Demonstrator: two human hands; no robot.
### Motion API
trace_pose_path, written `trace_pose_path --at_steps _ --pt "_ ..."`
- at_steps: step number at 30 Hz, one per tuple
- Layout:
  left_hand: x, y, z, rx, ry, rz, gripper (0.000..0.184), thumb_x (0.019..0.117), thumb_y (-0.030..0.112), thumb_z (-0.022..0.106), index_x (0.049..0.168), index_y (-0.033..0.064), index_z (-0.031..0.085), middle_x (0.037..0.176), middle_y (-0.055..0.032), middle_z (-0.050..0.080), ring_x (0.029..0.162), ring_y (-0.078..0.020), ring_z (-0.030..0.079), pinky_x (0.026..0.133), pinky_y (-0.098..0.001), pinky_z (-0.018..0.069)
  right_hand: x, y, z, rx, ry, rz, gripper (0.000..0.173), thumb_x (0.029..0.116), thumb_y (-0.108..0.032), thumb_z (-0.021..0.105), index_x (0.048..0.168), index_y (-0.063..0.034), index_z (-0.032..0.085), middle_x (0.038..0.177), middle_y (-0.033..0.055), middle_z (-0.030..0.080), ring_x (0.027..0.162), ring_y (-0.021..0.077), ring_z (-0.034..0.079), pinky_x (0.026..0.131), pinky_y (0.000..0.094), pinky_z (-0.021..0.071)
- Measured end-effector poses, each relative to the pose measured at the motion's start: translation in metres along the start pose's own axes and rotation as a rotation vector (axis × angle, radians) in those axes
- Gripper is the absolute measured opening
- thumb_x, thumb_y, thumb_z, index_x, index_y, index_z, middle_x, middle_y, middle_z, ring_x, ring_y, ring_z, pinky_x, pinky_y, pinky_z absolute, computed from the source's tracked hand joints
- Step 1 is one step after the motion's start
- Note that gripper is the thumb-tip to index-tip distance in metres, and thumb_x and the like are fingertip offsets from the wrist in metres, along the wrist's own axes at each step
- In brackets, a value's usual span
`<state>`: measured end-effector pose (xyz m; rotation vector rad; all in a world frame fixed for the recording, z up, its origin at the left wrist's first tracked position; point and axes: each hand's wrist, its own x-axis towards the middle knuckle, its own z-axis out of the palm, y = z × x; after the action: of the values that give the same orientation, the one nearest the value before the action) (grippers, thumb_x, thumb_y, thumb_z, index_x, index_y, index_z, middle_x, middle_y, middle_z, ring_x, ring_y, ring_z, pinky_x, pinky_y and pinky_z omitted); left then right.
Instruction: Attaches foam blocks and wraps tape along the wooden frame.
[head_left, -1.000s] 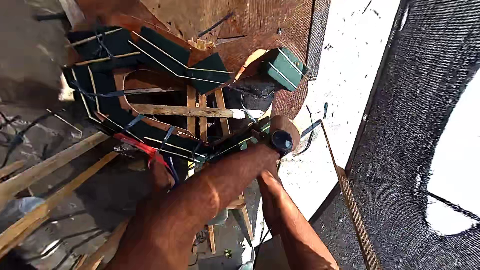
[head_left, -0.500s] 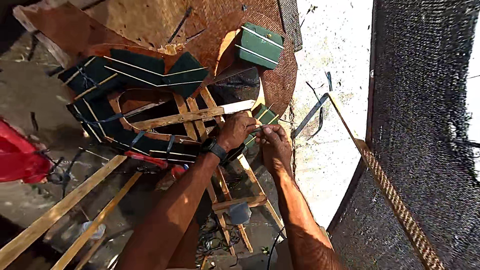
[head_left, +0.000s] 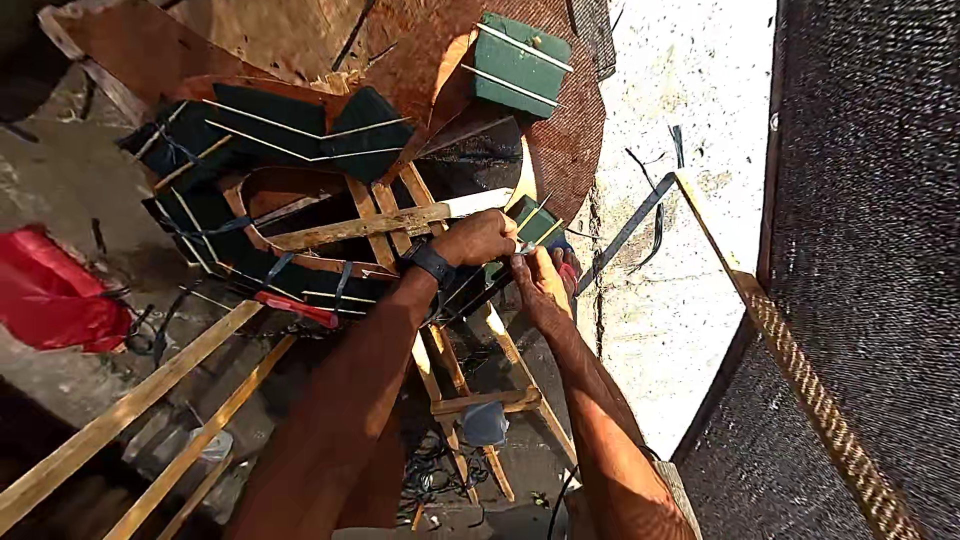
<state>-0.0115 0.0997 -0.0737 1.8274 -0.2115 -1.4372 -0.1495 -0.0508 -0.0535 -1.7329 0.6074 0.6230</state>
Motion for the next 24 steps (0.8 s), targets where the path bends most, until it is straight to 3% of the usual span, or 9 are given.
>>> trace_pose_path --at_steps 3,6,8,11,14,17,19,21,24 --pt "0.008 0.007 -0.029 0.108 0.297 -0.099 0.021 0.0977 0.024 0.061 0.096 0.0039 0.065 0.089 -0.015 0.065 0.085 -0.0309 0.064 0.074 -0.055 0.0515 0.004 0.002 -0.021 -0.261 0.031 -0.236 0.035 0.1061 -0.037 0.053 0.093 -0.0089 0.069 0.115 0.008 0.06 0.102 0.018 0.062 0.084 0.0395 0.0565" --pt "0.026 0.016 -0.016 0.506 0.463 -0.292 0.033 0.1058 0.032 0.043 0.123 0.0085 0.058 0.099 -0.0209 0.071 0.097 -0.0414 0.07 0.08 -0.0615 0.053 0.011 -0.01 -0.018 -0.142 -0.198 -0.353 0.033 0.1086 -0.03 0.047 0.107 -0.0085 0.073 0.118 0.0052 0.067 0.099 0.0121 0.066 0.083 0.034 0.0586" --pt "0.038 0.018 -0.023 0.626 0.513 -0.267 0.037 0.1078 0.028 0.036 0.135 0.0072 0.052 0.097 -0.0228 0.07 0.096 -0.044 0.07 0.079 -0.0613 0.0525 0.018 0.012 -0.018 -0.253 -0.175 -0.385 0.039 0.1099 -0.036 0.043 0.096 -0.0092 0.066 0.093 0.0042 0.064 0.082 0.0151 0.064 0.07 0.0389 0.0564" --pt "0.043 0.015 -0.027 0.728 0.486 -0.193 0.039 0.1084 0.023 0.035 0.141 0.0045 0.048 0.092 -0.0249 0.069 0.089 -0.0476 0.069 0.074 -0.0618 0.0527 0.011 0.027 -0.024 -0.364 -0.109 -0.311 0.044 0.1099 -0.039 0.04 0.092 -0.0078 0.064 0.087 0.0069 0.061 0.078 0.0195 0.064 0.067 0.0426 0.0553" --pt "0.046 0.007 -0.036 0.748 0.442 -0.181 0.036 0.1068 0.022 0.037 0.135 0.0056 0.053 0.092 -0.0262 0.069 0.09 -0.0494 0.069 0.074 -0.0638 0.0515 0.0 0.044 -0.028 -0.41 -0.091 -0.299 0.041 0.1101 -0.035 0.04 0.089 -0.0075 0.062 0.084 0.0074 0.06 0.075 0.0191 0.064 0.065 0.0408 0.0553" --pt "0.039 0.011 -0.066 0.743 0.428 -0.285 0.03 0.1052 0.021 0.046 0.11 -0.0018 0.064 0.102 -0.0308 0.068 0.102 -0.0526 0.066 0.083 -0.0691 0.0486 -0.009 0.067 -0.043 -0.423 -0.076 -0.24 0.042 0.1088 -0.031 0.043 0.087 -0.0041 0.066 0.079 0.0082 0.064 0.075 0.0186 0.065 0.071 0.0399 0.0566" --pt "0.036 0.023 -0.072 0.755 0.529 -0.302 0.03 0.1063 0.02 0.044 0.116 -0.0008 0.062 0.101 -0.0293 0.068 0.1 -0.0511 0.067 0.08 -0.0671 0.0506 -0.007 0.06 -0.042 -0.385 -0.08 -0.244 0.044 0.1088 -0.035 0.042 0.083 -0.006 0.063 0.075 0.0066 0.061 0.072 0.0179 0.063 0.068 0.0401 0.0544" --pt "0.016 0.029 -0.063 0.677 0.591 -0.303 0.032 0.1077 0.024 0.042 0.122 0.0038 0.061 0.097 -0.0272 0.069 0.095 -0.0496 0.069 0.075 -0.065 0.0525 -0.014 0.046 -0.043 -0.329 -0.084 -0.313 0.04 0.1074 -0.035 0.049 0.087 -0.0054 0.066 0.088 0.0088 0.065 0.085 0.018 0.066 0.077 0.0383 0.057" --pt "-0.029 0.029 -0.057 0.249 0.516 -0.191 0.05 0.1066 0.046 0.047 0.094 0.0022 0.067 0.088 -0.0209 0.066 0.085 -0.0399 0.066 0.073 -0.0639 0.0508 -0.029 -0.003 -0.058 -0.361 -0.131 -0.286 0.036 0.1051 -0.034 0.054 0.101 -0.0016 0.071 0.125 0.0162 0.064 0.118 0.024 0.062 0.102 0.0419 0.0524"
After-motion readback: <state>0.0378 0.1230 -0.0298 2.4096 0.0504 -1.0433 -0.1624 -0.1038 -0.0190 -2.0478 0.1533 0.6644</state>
